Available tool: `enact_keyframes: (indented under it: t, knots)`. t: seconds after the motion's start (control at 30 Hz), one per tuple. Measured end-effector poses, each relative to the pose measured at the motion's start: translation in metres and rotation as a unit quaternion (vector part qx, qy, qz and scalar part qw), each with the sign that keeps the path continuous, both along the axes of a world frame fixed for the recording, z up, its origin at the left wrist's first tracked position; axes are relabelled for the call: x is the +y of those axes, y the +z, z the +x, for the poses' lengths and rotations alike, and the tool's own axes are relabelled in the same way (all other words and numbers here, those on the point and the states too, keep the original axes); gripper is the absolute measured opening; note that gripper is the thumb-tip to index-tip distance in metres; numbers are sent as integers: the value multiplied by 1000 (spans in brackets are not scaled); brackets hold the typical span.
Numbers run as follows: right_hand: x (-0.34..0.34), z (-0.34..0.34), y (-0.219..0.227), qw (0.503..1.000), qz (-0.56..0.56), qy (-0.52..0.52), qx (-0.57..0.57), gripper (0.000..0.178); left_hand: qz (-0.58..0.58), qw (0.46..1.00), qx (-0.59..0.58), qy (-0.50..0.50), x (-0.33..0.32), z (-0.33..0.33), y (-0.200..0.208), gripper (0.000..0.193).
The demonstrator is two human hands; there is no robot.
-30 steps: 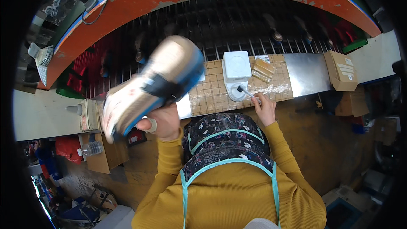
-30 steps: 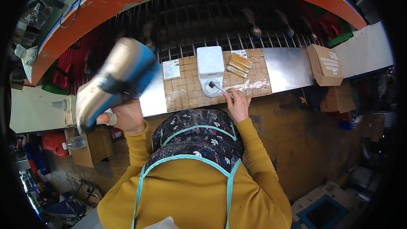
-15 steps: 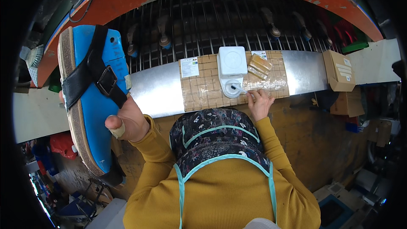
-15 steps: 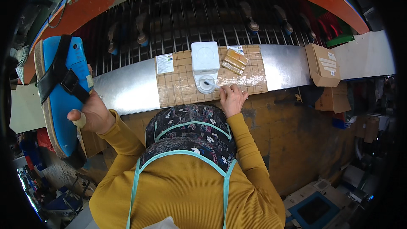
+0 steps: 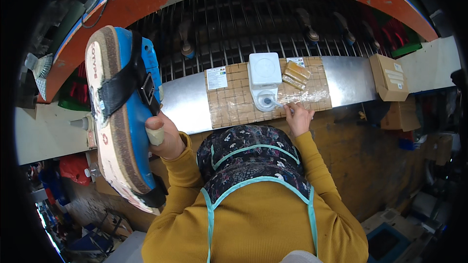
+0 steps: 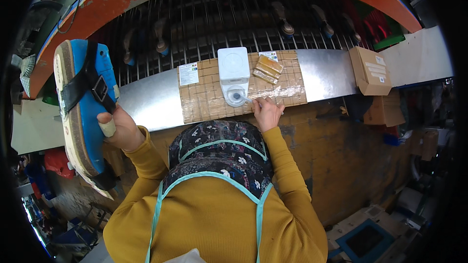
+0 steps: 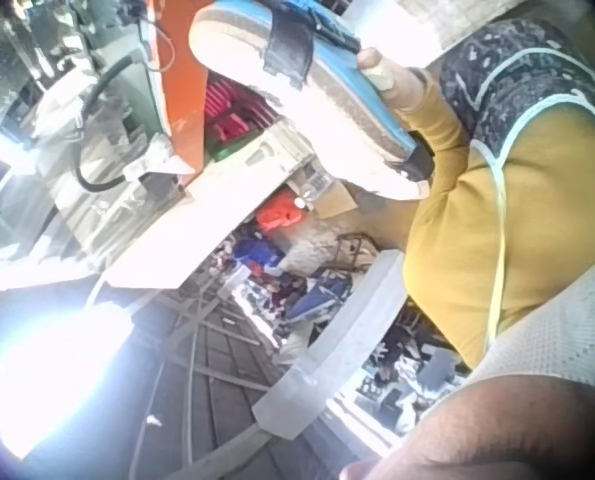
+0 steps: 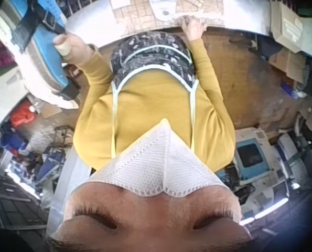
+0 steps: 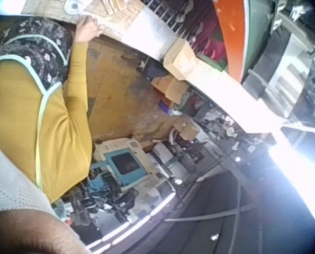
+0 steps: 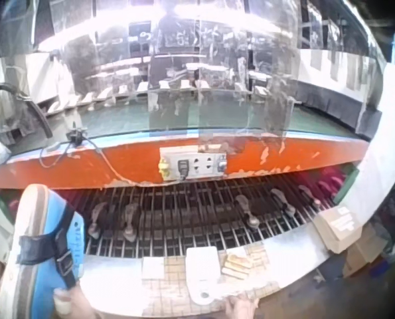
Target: The person cleans the sole of a blue and white sandal using a toothbrush and a white cleaning solution. They repeatedly dip the brush into the solution and scrub the sole, rotating the sandal to reach different areas.
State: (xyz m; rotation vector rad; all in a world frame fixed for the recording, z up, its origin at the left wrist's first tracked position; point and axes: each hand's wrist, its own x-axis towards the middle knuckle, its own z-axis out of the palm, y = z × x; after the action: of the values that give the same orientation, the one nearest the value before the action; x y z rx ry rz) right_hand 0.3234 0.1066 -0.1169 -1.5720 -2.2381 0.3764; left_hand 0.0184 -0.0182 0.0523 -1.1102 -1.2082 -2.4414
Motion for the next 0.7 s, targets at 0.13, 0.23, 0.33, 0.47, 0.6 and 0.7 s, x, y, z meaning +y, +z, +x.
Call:
enact_keyframes:
  t: [0.13, 0.23, 0.33, 0.47, 0.6, 0.7]
  knots:
    - [-1, 12, -2, 975, -188, -65, 103, 27, -148, 963, 154, 162, -8, -6, -24, 64]
    - [1, 18, -2, 931, -275, -61, 231, 22, -202, 930, 267, 151, -5, -5, -33, 60]
    - [1, 12, 32, 953, -184, -36, 236, 16, -153, 962, 221, 50, 19, 27, -24, 66]
    - [2, -21, 142, 956, 221, 54, 183, 16, -130, 968, 209, 52, 46, 48, -29, 63]
    - [-8, -46, 207, 893, 327, 111, 289, 27, -48, 979, 196, 11, 69, 54, -33, 59]
    - [-19, -62, 212, 889, 173, 144, 398, 25, -26, 974, 224, 12, 72, 56, -26, 61]
